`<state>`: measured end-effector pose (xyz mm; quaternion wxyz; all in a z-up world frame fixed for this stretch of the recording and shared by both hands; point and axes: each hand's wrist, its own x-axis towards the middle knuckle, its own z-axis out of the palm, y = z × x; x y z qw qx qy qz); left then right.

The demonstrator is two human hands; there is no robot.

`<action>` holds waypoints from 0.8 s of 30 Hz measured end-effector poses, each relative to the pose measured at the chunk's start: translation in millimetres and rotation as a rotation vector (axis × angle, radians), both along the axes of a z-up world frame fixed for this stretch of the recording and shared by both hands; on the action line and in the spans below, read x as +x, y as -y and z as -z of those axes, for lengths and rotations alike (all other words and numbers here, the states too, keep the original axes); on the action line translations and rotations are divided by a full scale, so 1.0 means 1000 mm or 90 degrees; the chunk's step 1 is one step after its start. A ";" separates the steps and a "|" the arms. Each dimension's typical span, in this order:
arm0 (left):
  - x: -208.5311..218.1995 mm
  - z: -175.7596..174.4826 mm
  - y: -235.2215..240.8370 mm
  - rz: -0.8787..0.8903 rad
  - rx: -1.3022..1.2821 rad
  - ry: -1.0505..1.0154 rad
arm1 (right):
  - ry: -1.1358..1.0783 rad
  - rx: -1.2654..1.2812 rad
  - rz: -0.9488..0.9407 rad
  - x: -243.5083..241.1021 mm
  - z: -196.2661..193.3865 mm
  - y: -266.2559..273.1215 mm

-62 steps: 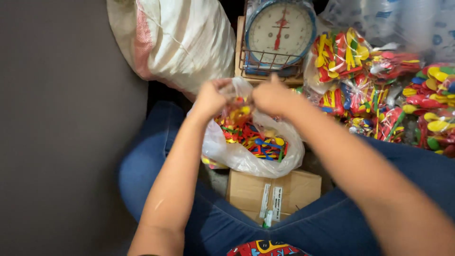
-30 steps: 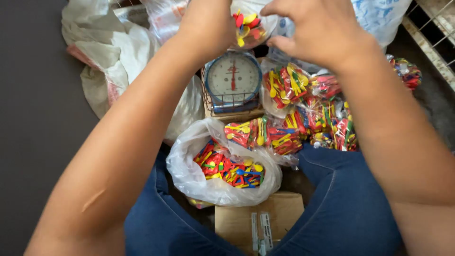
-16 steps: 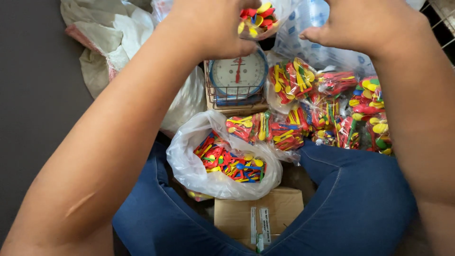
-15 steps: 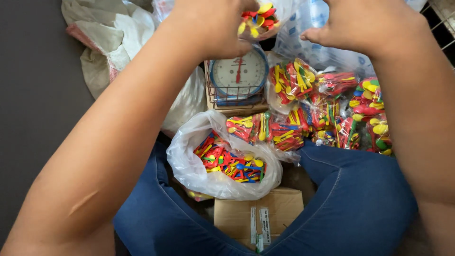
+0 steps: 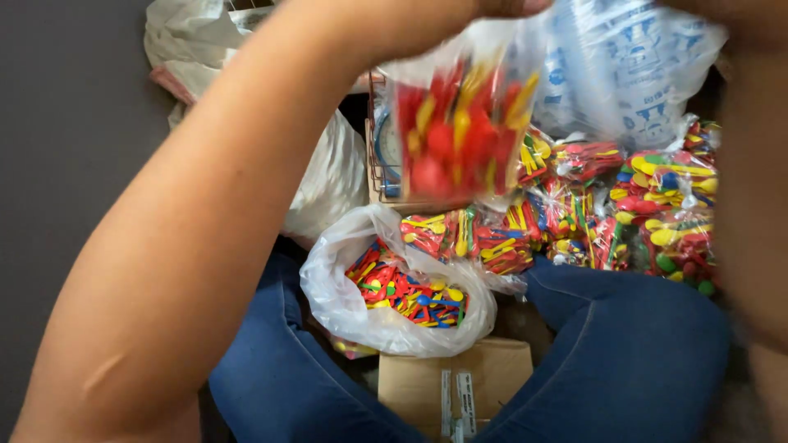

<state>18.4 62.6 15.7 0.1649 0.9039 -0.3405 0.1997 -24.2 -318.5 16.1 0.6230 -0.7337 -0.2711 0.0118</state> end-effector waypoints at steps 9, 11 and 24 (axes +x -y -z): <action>-0.178 -0.059 0.056 0.042 -0.146 -0.070 | -0.353 0.197 -0.094 -0.081 0.090 -0.070; -0.190 -0.052 0.057 0.059 -0.221 -0.212 | -0.391 0.155 -0.080 -0.080 0.120 -0.065; -0.186 -0.019 0.102 0.228 -0.217 -0.287 | -0.052 -0.137 -0.403 -0.094 0.100 -0.105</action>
